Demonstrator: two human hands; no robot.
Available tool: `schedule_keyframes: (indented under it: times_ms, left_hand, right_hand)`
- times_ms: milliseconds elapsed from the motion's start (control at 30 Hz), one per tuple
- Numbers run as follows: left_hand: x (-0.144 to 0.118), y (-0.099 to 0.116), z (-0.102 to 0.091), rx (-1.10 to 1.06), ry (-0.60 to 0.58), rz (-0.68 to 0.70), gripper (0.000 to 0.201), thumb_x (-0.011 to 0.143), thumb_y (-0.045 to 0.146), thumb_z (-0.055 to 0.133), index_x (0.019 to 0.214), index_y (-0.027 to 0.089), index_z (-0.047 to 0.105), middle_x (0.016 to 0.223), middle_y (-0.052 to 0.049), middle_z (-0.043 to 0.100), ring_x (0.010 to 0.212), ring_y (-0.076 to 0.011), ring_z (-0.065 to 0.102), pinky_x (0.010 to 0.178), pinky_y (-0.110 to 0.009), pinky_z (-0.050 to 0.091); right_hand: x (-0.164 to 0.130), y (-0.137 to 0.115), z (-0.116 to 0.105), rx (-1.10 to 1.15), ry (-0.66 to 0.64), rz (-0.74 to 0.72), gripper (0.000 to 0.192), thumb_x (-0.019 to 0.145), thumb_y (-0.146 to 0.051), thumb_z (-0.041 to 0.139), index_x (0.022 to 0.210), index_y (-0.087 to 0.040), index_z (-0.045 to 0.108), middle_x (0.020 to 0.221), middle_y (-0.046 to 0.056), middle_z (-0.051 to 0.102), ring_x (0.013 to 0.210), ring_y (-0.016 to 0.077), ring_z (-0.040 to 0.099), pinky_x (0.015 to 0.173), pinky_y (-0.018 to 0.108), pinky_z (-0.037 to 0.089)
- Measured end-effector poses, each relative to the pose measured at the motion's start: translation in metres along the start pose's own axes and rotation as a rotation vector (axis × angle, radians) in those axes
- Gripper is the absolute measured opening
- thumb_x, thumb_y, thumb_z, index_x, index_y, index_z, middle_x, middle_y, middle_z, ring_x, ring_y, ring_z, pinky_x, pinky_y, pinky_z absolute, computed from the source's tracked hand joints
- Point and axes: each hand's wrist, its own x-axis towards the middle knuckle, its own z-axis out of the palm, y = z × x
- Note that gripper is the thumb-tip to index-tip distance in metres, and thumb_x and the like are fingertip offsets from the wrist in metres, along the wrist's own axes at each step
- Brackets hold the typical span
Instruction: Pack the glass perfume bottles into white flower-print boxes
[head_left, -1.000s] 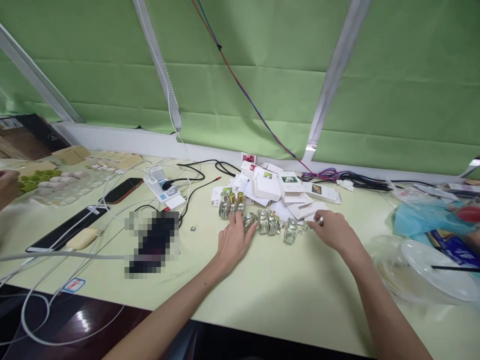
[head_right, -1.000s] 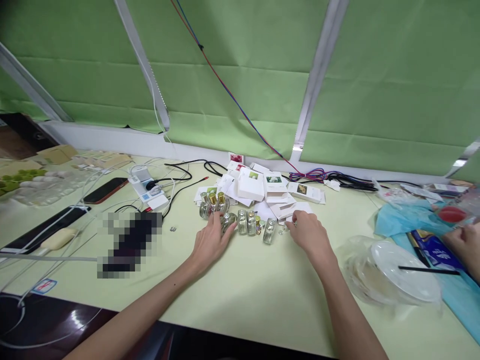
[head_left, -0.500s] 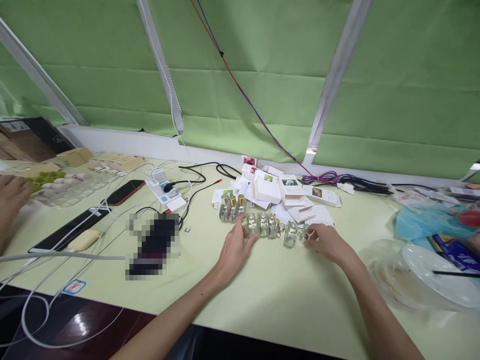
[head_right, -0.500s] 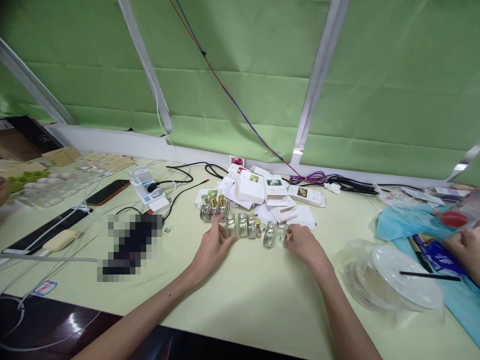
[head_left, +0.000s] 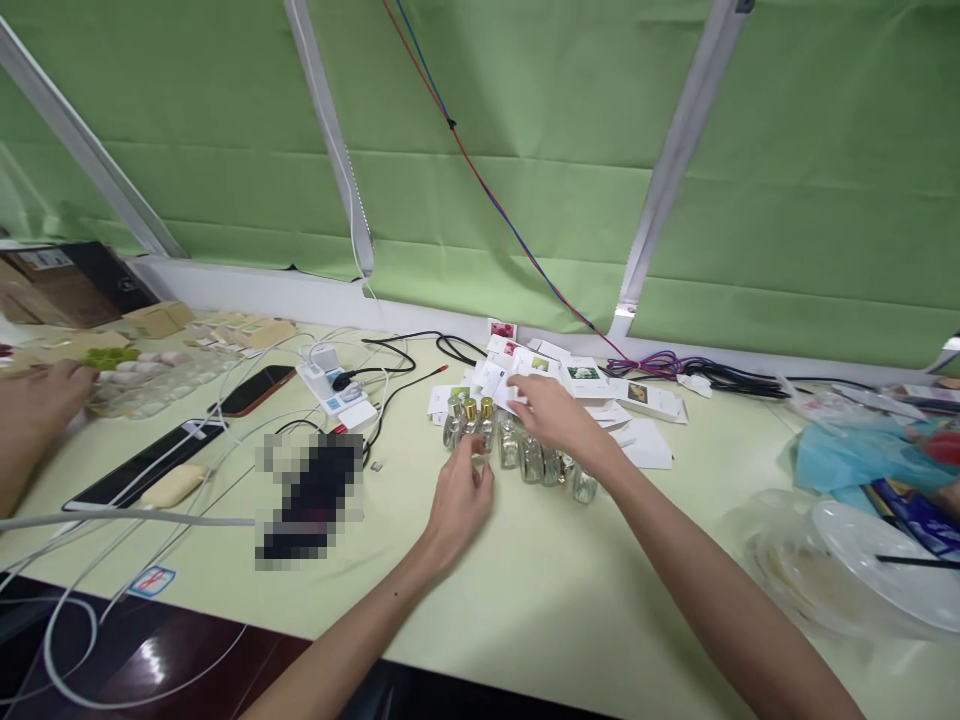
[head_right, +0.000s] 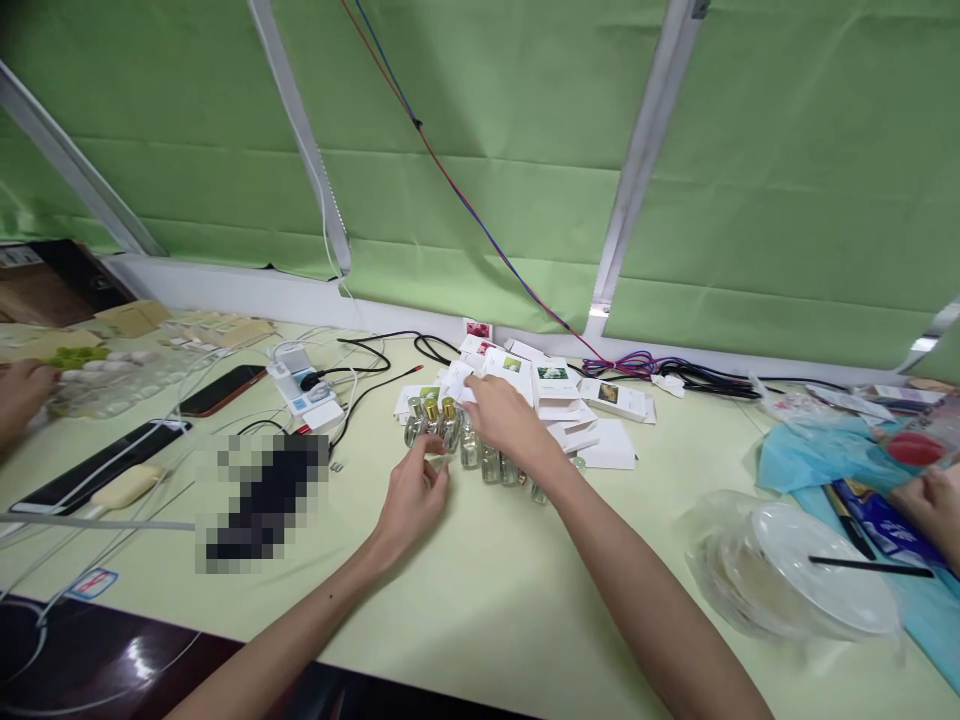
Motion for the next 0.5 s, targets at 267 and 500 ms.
schedule_keyframes:
  times_ms: [267,500]
  left_hand:
    - [0.000,0.003,-0.012,0.117,0.105,-0.080,0.027,0.095,0.041,0.053,0.114,0.022,0.052,0.110,-0.006,0.068,0.079,-0.0206,0.063,0.075,-0.035,0.047]
    - [-0.004,0.011,-0.009,0.246,0.015,-0.148,0.043,0.093,0.050,0.055,0.126,0.024,0.048,0.121,-0.010,0.067,0.102,-0.0298,0.066,0.073,-0.036,0.046]
  right_hand:
    - [0.042,-0.017,0.019,-0.036,-0.176,-0.115,0.017,0.096,-0.021,0.055,0.098,-0.013,0.070,0.098,0.013,0.071,0.088,0.0214,0.066,0.070,0.027,0.039]
    - [0.018,-0.025,0.017,-0.008,-0.219,-0.199,0.012,0.095,-0.019,0.055,0.091,-0.017,0.066,0.091,0.008,0.070,0.078,0.0174,0.063,0.061,0.025,0.034]
